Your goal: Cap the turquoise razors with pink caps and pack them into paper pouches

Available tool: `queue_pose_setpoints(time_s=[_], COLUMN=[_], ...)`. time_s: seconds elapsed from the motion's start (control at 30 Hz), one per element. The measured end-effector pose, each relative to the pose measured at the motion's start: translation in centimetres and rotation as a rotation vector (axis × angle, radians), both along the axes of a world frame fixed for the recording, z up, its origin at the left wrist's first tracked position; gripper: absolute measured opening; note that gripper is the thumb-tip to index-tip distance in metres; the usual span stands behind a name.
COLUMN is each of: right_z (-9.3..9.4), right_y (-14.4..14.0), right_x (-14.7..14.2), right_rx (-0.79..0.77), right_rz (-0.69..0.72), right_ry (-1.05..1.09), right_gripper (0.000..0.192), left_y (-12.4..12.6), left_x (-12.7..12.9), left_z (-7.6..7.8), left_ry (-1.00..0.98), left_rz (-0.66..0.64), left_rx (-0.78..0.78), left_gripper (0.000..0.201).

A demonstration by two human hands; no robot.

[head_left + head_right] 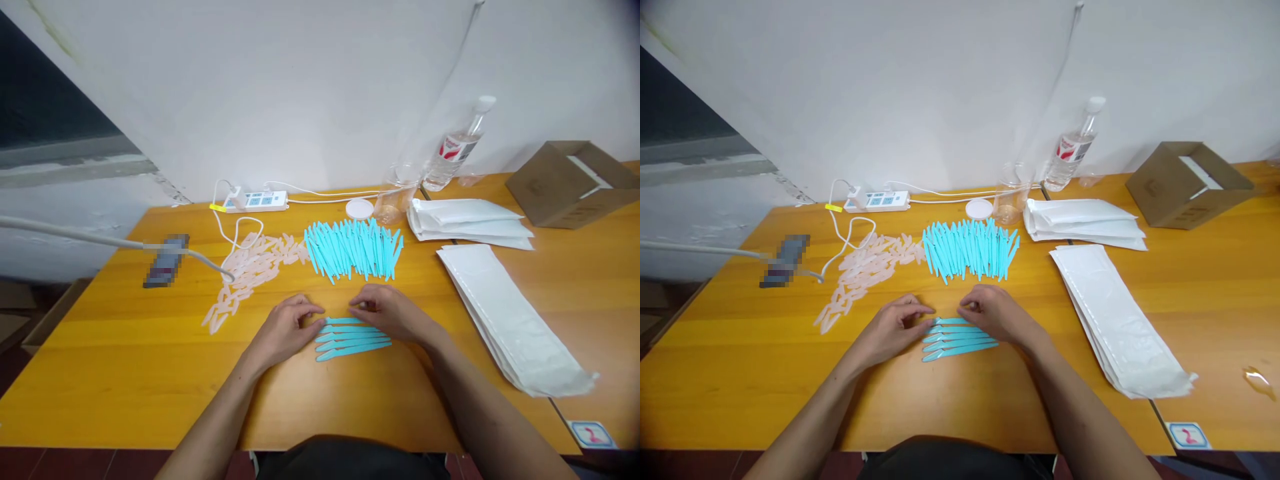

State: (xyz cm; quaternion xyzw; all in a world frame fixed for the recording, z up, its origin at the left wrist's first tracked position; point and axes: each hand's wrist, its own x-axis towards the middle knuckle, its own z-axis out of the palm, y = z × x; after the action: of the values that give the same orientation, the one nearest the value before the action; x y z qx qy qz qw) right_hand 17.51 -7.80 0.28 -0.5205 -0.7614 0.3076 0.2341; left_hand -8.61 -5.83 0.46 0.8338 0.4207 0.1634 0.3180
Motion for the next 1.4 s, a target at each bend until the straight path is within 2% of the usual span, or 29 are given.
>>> queue_pose_setpoints(time_s=[0.1, 0.17, 0.23, 0.33, 0.43, 0.57, 0.77, 0.9, 1.17, 1.3, 1.4], right_z=[0.1, -0.1, -0.4, -1.1, -1.5, -1.8, -1.5, -0.9, -0.6, -0.3, 0.1], right_y=[0.6, 1.1, 1.6, 2.0, 2.2, 3.0, 5.8, 7.3, 7.8, 7.8, 7.4], right_x=[1.2, 2.1, 3.0, 4.2, 4.8, 4.8, 4.4, 4.5, 4.7, 5.2, 5.8], right_rx=[-0.009, 0.018, 0.048, 0.063, 0.048, 0.024, -0.036, -0.108, -0.141, -0.132, -0.069], right_rz=[-0.209, -0.387, -0.539, -0.685, -0.754, -0.770, -0.806, -0.793, -0.769, -0.792, -0.834], right_ry=[0.012, 0.008, 0.002, -0.010, -0.043, -0.115, -0.276, -0.307, -0.265, -0.252, -0.206], right_gripper=[0.029, 0.032, 0.035, 0.038, 0.038, 0.039, 0.044, 0.034, 0.025, 0.022, 0.025], left_y=[-1.2, -2.2, -3.0, -3.7, -4.0, -4.4, -5.0, -4.3, -1.2, 0.8, 3.0], left_x=[0.6, 1.3, 1.9, 2.4, 2.2, 1.6, 1.0, 0.2, -3.0, -4.8, -6.3], left_z=[-0.2, -0.5, -0.9, -1.5, -1.7, -1.7, -1.4, -0.5, 0.5, 0.3, -0.4], left_ry=[0.008, 0.070, 0.148, 0.227, 0.247, 0.252, 0.238, 0.179, 0.123, 0.102, 0.133], left_rz=[-0.126, -0.246, -0.339, -0.411, -0.449, -0.480, -0.504, -0.425, -0.067, 0.091, 0.232], left_rx=[0.150, 0.215, 0.247, 0.288, 0.322, 0.340, 0.299, 0.275, 0.300, 0.339, 0.424], left_gripper=[0.059, 0.075, 0.072, 0.057, 0.049, 0.048, 0.051, 0.062, 0.054, 0.044, 0.034])
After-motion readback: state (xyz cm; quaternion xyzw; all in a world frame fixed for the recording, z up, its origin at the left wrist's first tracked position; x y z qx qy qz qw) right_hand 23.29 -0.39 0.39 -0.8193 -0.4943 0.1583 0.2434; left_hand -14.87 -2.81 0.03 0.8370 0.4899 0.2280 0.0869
